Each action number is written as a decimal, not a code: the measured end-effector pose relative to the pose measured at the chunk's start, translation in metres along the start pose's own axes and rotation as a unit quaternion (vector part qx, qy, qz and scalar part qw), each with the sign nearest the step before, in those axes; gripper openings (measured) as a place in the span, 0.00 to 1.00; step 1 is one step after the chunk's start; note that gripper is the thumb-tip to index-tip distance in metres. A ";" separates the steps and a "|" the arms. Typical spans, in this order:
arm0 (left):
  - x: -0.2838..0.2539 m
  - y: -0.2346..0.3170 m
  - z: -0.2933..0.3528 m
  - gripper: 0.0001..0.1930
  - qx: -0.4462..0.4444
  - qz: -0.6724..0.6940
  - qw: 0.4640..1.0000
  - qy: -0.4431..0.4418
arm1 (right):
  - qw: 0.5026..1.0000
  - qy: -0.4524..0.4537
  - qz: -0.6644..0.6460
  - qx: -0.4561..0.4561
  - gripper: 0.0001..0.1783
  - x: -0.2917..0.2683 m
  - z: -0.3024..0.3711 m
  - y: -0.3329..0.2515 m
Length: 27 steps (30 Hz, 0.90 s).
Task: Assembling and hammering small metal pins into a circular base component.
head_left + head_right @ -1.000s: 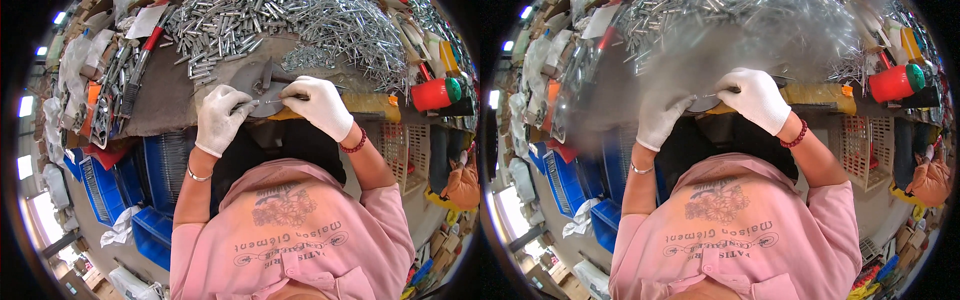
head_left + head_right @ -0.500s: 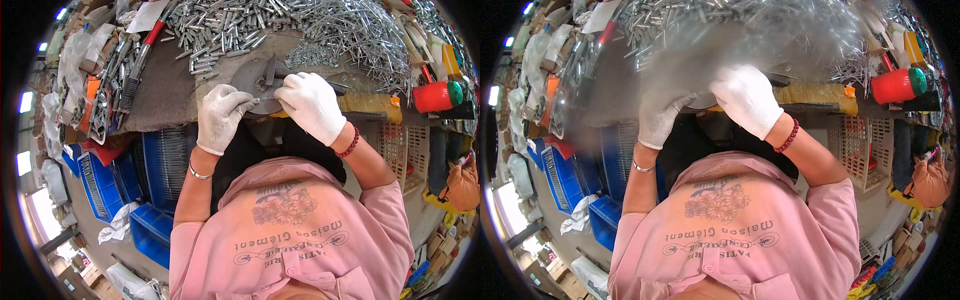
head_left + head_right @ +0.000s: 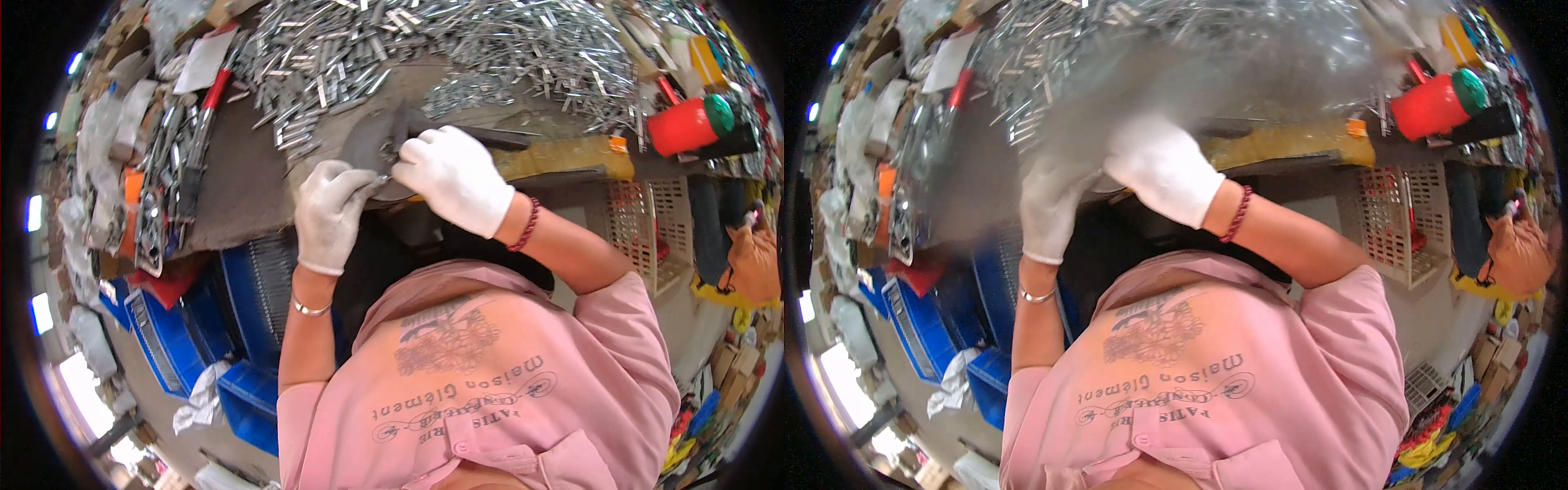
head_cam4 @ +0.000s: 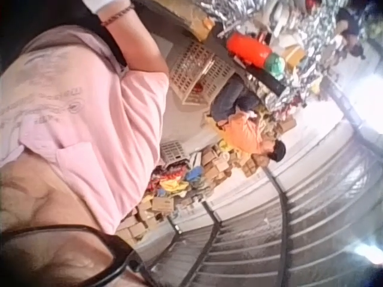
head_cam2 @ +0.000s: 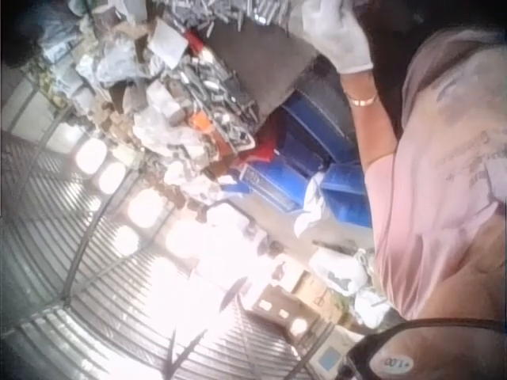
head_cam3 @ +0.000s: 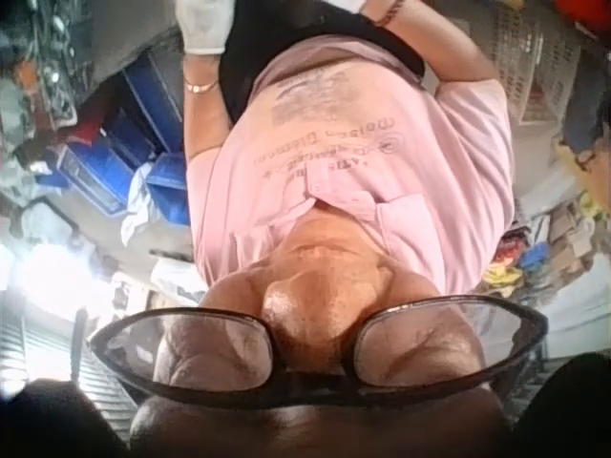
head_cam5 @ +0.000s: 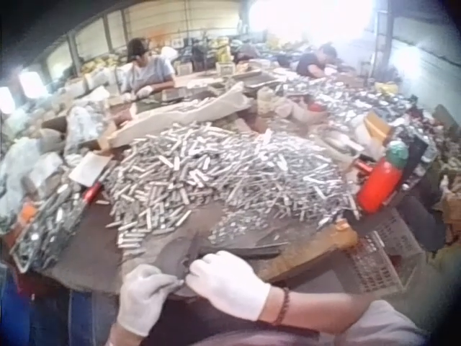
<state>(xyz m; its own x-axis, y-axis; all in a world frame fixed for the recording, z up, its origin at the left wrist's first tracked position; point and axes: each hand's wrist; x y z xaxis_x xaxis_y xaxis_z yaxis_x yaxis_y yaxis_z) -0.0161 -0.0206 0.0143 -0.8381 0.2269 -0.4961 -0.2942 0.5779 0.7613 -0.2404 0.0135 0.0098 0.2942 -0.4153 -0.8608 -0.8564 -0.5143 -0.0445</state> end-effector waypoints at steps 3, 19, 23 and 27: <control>-0.002 0.007 0.001 0.07 0.003 -0.024 1.000 -0.006 | 0.998 -0.008 0.006 0.062 0.07 -0.008 0.009 -0.002; -0.002 0.006 0.003 0.08 0.016 -0.021 1.000 0.009 | 0.975 -0.085 0.030 0.203 0.06 -0.031 0.079 0.135; 0.002 0.005 0.002 0.09 0.027 -0.017 0.999 0.027 | 0.973 -0.030 -0.055 0.224 0.06 -0.050 0.037 0.091; 0.002 0.002 0.005 0.08 0.000 -0.029 0.999 0.024 | 0.988 -0.017 -0.107 0.111 0.13 -0.028 -0.012 0.021</control>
<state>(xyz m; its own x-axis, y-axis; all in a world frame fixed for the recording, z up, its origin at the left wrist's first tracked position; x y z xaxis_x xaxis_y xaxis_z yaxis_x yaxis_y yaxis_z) -0.0158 -0.0152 0.0128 -0.8402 0.1551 -0.5197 -0.3435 0.5894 0.7312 -0.2619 0.0052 0.0390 0.4671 -0.2880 -0.8360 -0.8496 -0.4080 -0.3342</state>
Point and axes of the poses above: each hand's wrist, its own z-axis away from the middle knuckle, its own x-axis out of the palm, y = z × x, and after that the axes turned 13 degrees about z, right-handed
